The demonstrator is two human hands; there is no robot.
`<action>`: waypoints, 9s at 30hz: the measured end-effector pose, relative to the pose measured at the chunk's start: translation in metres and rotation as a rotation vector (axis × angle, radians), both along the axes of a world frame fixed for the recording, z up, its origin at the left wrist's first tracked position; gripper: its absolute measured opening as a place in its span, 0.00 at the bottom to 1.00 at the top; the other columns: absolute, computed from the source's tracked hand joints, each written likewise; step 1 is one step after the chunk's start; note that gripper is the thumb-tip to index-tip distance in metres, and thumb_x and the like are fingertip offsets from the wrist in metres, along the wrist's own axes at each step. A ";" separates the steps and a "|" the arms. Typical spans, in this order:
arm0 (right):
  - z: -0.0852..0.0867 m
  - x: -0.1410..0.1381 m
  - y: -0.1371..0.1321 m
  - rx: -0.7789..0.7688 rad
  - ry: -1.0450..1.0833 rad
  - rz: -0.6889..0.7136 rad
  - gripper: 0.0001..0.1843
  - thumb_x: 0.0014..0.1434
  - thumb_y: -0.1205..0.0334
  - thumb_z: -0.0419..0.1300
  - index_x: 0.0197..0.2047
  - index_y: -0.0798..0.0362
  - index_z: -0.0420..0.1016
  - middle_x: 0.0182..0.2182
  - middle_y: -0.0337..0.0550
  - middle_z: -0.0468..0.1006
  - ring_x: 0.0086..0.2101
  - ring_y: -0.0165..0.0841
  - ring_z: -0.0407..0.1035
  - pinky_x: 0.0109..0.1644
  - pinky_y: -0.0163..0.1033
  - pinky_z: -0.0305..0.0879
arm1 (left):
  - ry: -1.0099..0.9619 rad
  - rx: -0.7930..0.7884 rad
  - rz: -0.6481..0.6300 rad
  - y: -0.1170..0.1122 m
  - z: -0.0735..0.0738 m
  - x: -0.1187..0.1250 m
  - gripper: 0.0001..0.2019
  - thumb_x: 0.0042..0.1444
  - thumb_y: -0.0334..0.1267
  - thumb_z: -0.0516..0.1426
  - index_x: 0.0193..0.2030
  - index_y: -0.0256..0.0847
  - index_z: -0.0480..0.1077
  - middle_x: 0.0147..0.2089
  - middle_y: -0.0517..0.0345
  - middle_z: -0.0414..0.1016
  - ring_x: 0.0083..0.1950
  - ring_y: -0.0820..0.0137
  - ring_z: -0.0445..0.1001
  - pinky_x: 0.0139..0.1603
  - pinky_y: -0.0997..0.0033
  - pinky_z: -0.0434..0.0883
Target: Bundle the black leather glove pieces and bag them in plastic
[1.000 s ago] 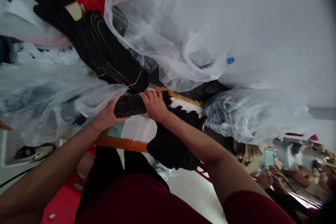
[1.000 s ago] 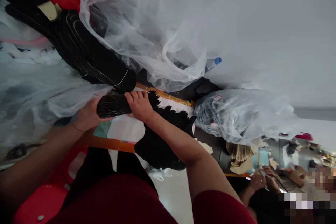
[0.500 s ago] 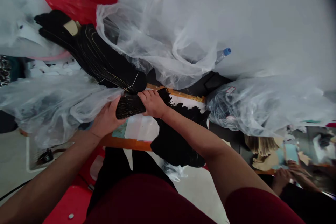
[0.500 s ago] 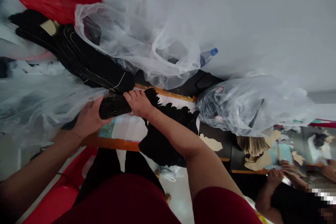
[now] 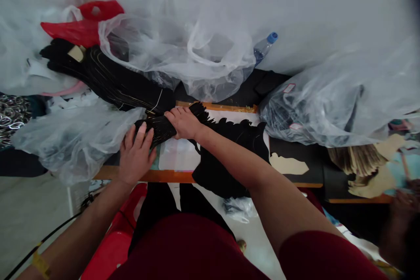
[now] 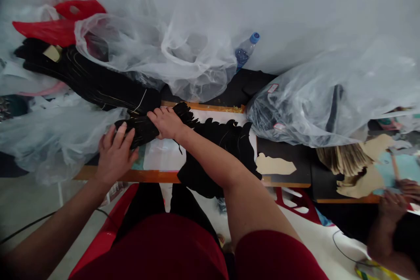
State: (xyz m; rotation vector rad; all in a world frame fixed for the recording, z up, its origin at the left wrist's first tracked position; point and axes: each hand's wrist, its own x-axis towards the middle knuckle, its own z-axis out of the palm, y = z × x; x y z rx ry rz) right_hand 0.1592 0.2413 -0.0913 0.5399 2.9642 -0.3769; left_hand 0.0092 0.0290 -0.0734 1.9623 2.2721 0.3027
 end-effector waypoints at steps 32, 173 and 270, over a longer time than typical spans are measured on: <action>0.001 -0.004 0.002 -0.009 -0.007 -0.027 0.44 0.58 0.47 0.73 0.70 0.59 0.66 0.60 0.60 0.74 0.59 0.57 0.69 0.64 0.57 0.63 | -0.107 0.010 0.153 0.021 -0.007 0.011 0.37 0.65 0.47 0.59 0.74 0.23 0.62 0.61 0.26 0.76 0.62 0.38 0.73 0.64 0.37 0.71; 0.004 0.009 -0.008 -0.035 -0.016 -0.077 0.61 0.59 0.41 0.76 0.82 0.60 0.55 0.74 0.69 0.66 0.70 0.61 0.60 0.77 0.71 0.43 | -0.368 0.221 0.055 0.020 -0.063 -0.056 0.55 0.50 0.52 0.73 0.79 0.35 0.54 0.71 0.30 0.69 0.73 0.37 0.71 0.72 0.35 0.71; 0.033 -0.062 -0.061 -0.040 -0.109 -0.461 0.37 0.78 0.50 0.52 0.84 0.49 0.52 0.83 0.51 0.50 0.74 0.51 0.56 0.79 0.63 0.52 | -0.641 0.280 0.152 0.026 -0.096 -0.030 0.55 0.49 0.54 0.73 0.78 0.44 0.52 0.73 0.35 0.69 0.72 0.37 0.72 0.71 0.34 0.73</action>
